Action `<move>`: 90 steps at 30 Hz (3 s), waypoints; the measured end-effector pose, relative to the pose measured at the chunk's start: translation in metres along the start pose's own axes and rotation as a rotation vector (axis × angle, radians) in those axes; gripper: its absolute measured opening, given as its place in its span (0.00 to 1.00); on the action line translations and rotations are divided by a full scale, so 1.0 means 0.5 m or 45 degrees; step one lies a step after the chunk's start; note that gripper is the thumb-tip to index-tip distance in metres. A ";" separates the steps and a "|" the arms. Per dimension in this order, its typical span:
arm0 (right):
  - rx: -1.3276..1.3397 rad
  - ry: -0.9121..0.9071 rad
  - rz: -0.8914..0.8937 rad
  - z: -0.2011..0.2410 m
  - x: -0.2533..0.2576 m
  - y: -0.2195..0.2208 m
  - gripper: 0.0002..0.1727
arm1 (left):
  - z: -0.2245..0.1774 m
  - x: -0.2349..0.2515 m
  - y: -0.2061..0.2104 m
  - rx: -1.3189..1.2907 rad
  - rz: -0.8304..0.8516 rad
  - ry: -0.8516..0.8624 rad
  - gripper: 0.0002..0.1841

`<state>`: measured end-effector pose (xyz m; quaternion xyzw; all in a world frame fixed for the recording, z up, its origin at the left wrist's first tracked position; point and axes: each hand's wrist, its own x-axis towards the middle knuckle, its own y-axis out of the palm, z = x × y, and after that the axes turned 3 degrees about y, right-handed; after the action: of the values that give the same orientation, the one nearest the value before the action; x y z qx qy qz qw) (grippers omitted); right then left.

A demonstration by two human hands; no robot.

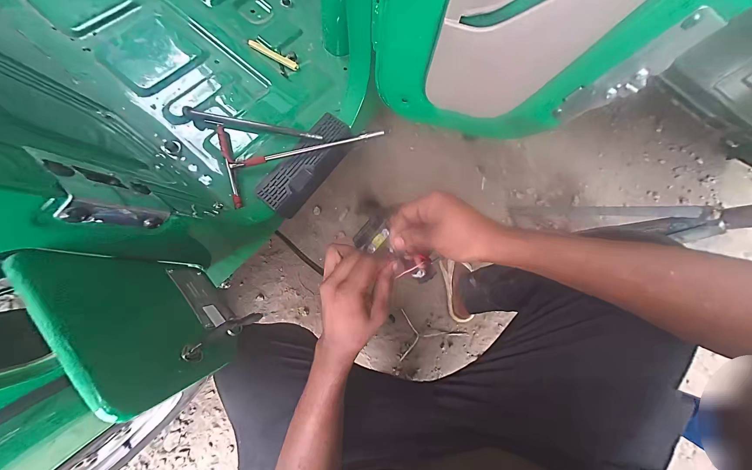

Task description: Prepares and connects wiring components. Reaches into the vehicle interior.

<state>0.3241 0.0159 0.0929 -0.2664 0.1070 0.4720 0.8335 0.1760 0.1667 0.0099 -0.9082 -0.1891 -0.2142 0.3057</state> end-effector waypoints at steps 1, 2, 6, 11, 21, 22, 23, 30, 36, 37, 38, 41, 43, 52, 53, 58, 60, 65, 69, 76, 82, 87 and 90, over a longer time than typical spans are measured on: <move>-0.046 0.006 -0.011 -0.002 -0.002 -0.001 0.07 | 0.000 -0.003 0.008 0.029 -0.052 0.075 0.08; -0.084 0.043 -0.003 0.002 -0.005 -0.001 0.08 | -0.001 -0.010 0.014 0.051 -0.121 0.147 0.07; -0.050 0.301 0.009 0.014 -0.008 0.001 0.11 | -0.004 -0.027 0.034 0.145 -0.288 0.355 0.04; 0.238 0.294 0.207 -0.003 -0.008 -0.044 0.12 | -0.020 -0.024 0.057 0.075 -0.253 0.239 0.09; -0.079 0.030 0.215 -0.036 -0.003 -0.040 0.24 | -0.001 -0.016 0.066 0.140 -0.069 0.037 0.12; -0.180 0.015 0.170 -0.036 -0.002 -0.038 0.23 | -0.002 -0.014 0.067 0.153 -0.023 0.002 0.13; -0.280 -0.011 0.138 -0.035 -0.003 -0.036 0.22 | -0.004 -0.011 0.067 0.146 0.031 -0.050 0.14; -0.741 -0.209 0.166 -0.023 -0.012 -0.028 0.14 | 0.009 0.004 0.052 -0.697 0.381 -0.747 0.12; -1.024 -0.625 0.104 -0.051 -0.006 -0.021 0.05 | 0.029 0.023 0.035 -1.418 0.386 -1.193 0.11; -1.077 -0.665 0.100 -0.053 -0.004 -0.022 0.06 | 0.032 0.026 0.032 -1.473 0.408 -1.222 0.11; -1.134 -0.693 0.093 -0.054 -0.003 -0.021 0.07 | 0.036 0.027 0.029 -1.515 0.440 -1.236 0.11; -1.276 -0.782 0.015 -0.066 0.001 -0.018 0.08 | 0.052 0.020 0.031 -1.650 0.535 -1.200 0.14; -1.265 -0.861 -0.028 -0.081 0.003 -0.017 0.09 | 0.055 0.015 0.038 -1.697 0.522 -1.202 0.15; -1.188 -1.119 -0.138 -0.101 0.003 -0.018 0.11 | 0.059 0.003 0.026 -1.725 0.430 -1.176 0.14; -1.182 -1.124 -0.126 -0.101 0.004 -0.019 0.11 | 0.061 0.002 0.026 -1.739 0.433 -1.158 0.14; -1.141 -1.189 -0.132 -0.098 -0.002 -0.018 0.12 | 0.067 0.000 0.016 -1.763 0.402 -1.104 0.15; -1.103 -1.215 -0.148 -0.101 -0.003 -0.020 0.10 | 0.064 0.001 0.013 -1.758 0.396 -1.100 0.15; -0.994 -1.103 -0.121 -0.098 0.002 -0.024 0.11 | 0.062 0.002 0.020 -1.740 0.434 -1.086 0.16; -0.801 -0.849 -0.155 -0.080 -0.001 -0.024 0.11 | 0.052 -0.001 0.032 -1.415 0.421 -0.870 0.15; -0.971 -0.670 -0.277 -0.075 -0.012 -0.040 0.11 | 0.026 -0.029 0.078 -0.323 0.421 -0.430 0.13; -1.114 -0.618 -0.296 -0.071 -0.007 -0.060 0.12 | -0.038 -0.044 0.084 0.147 0.391 -0.062 0.13; -1.012 -0.502 -0.331 -0.084 0.009 -0.072 0.10 | -0.044 -0.057 0.078 0.256 0.349 0.160 0.11; -0.752 -0.361 -0.551 -0.064 0.028 -0.117 0.11 | -0.045 -0.070 0.086 0.126 0.250 0.100 0.11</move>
<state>0.3829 -0.0155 0.0803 -0.4435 -0.2083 0.3280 0.8077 0.1607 0.1132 -0.0120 -0.8971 -0.0973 -0.2091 0.3770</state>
